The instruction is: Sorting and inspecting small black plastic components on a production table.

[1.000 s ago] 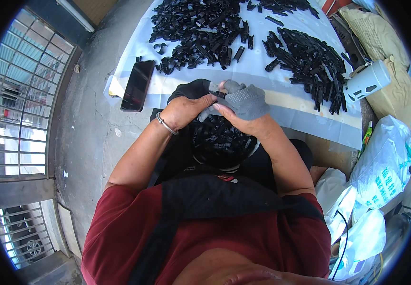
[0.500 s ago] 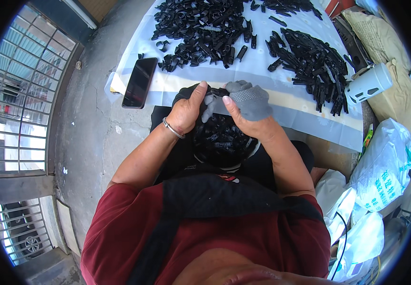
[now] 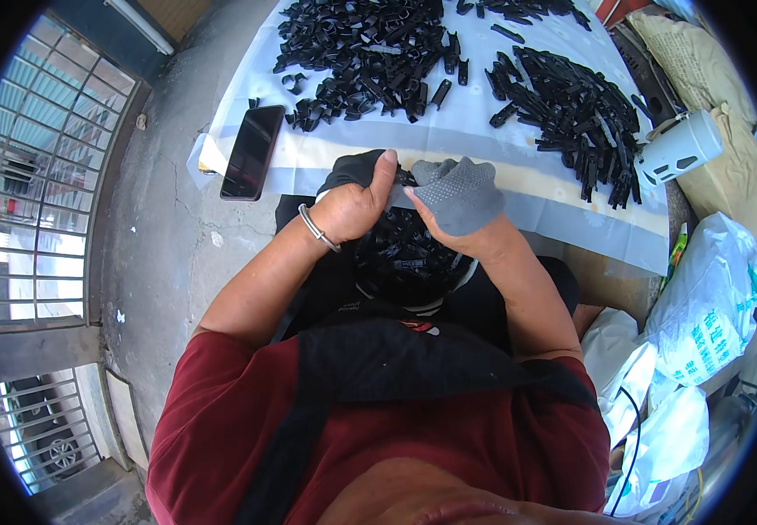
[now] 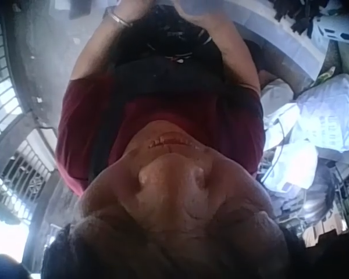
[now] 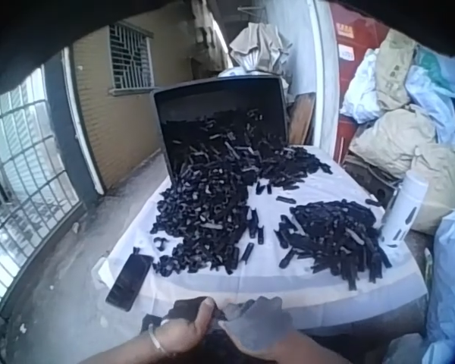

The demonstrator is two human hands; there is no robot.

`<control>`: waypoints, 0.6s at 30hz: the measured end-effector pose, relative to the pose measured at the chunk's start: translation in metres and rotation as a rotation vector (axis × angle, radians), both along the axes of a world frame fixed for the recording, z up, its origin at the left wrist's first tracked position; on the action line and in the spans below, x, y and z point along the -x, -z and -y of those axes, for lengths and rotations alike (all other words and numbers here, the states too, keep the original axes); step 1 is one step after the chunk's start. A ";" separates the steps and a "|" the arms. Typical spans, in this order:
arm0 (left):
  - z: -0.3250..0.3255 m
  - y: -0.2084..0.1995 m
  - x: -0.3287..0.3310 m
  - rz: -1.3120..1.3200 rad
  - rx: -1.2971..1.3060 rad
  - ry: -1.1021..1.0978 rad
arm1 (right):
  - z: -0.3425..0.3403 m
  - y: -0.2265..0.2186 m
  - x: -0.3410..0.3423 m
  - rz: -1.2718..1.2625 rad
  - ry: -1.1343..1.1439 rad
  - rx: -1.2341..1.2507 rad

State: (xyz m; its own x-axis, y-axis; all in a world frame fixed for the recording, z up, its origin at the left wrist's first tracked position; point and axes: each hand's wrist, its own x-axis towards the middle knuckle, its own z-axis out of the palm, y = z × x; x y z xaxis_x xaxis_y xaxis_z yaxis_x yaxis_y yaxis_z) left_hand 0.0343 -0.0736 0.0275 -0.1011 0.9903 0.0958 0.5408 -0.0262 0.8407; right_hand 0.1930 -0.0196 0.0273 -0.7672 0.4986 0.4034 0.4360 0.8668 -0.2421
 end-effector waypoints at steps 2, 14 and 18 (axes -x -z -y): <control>0.001 -0.006 -0.006 -0.059 -0.024 0.008 | 0.001 0.003 0.002 0.073 0.058 -0.104; -0.075 0.020 0.007 -0.766 -0.270 -0.092 | -0.098 -0.024 -0.020 0.051 0.626 -0.185; -0.090 0.025 0.006 -0.802 -0.114 -0.069 | -0.104 0.006 0.025 0.131 0.399 -0.101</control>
State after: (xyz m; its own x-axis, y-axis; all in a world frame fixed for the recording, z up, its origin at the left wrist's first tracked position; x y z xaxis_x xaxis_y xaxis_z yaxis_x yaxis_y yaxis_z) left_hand 0.0284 0.0160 0.0027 -0.0196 0.9639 0.2655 0.9810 -0.0327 0.1911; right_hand 0.1682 0.0844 0.0213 -0.5700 0.7300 0.3771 0.7636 0.6401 -0.0849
